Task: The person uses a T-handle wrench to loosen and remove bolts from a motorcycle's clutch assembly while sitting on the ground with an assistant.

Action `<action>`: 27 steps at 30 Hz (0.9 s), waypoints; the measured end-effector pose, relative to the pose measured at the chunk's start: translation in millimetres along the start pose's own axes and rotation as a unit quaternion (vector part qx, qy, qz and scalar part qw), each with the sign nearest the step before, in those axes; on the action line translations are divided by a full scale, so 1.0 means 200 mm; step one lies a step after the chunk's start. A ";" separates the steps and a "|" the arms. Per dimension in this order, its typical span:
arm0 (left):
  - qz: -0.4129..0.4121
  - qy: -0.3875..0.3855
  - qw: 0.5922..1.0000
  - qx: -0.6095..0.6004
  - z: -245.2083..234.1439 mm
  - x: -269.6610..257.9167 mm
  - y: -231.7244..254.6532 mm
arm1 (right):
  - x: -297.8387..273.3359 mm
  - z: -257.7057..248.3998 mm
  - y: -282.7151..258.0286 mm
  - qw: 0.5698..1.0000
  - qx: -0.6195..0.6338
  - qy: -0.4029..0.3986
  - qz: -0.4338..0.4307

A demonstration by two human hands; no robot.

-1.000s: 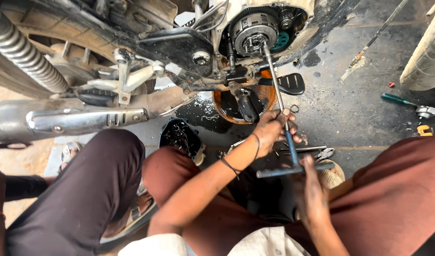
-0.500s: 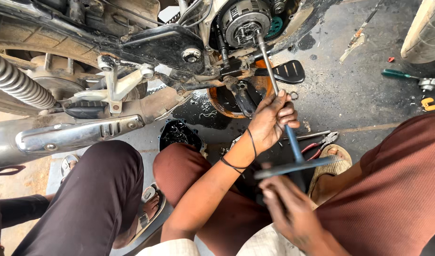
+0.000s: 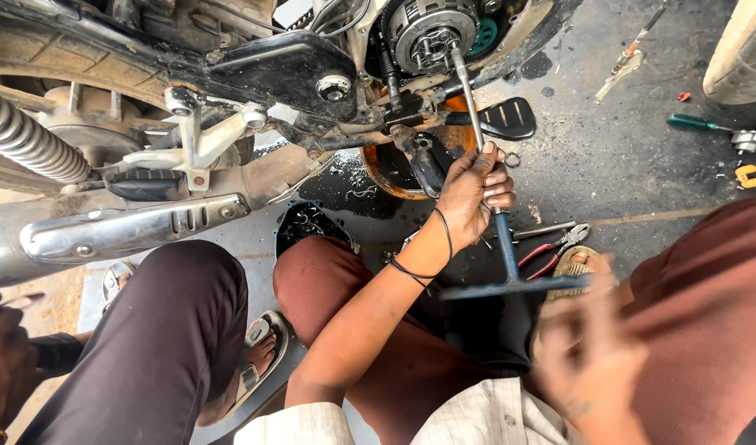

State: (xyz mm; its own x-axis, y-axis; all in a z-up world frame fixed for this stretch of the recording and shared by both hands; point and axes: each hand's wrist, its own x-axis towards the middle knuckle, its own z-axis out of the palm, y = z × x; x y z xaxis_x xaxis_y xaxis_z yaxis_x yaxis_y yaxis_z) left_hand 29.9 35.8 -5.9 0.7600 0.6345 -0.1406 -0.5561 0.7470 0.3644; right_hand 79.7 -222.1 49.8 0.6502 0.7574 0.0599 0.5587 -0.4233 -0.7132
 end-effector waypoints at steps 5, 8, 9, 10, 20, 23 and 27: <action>0.008 0.035 0.999 0.009 0.01 0.03 0.00 | 0.00 0.15 -0.03 0.984 -0.018 -0.169 -0.059; 0.028 0.032 0.999 -0.004 -0.01 0.07 0.00 | -0.07 0.12 -0.05 0.965 0.093 -0.234 -0.074; 0.027 0.033 0.999 -0.002 -0.01 0.08 0.01 | -0.08 0.08 -0.05 0.972 0.066 -0.200 -0.101; 0.030 0.024 0.999 0.003 -0.01 0.09 0.01 | -0.05 0.05 -0.04 0.972 0.068 -0.199 -0.101; 0.050 0.023 0.998 -0.012 -0.01 0.11 0.05 | -0.01 0.10 0.02 0.987 0.051 -0.117 -0.100; 0.051 0.035 0.998 0.002 0.00 0.11 0.07 | 0.10 0.04 0.02 0.992 -0.099 -0.045 -0.064; 0.052 0.041 0.998 -0.007 0.01 0.14 0.07 | -0.04 0.16 -0.10 0.978 0.060 -0.197 -0.033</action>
State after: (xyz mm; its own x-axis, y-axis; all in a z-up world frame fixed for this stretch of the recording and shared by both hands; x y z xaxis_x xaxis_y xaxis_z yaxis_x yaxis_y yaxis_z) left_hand 44.5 63.7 -3.9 0.6678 0.7227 -0.1781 -0.6361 0.6784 0.3676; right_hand 48.2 -203.8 40.9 0.3531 0.9237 -0.1486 0.5122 -0.3238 -0.7955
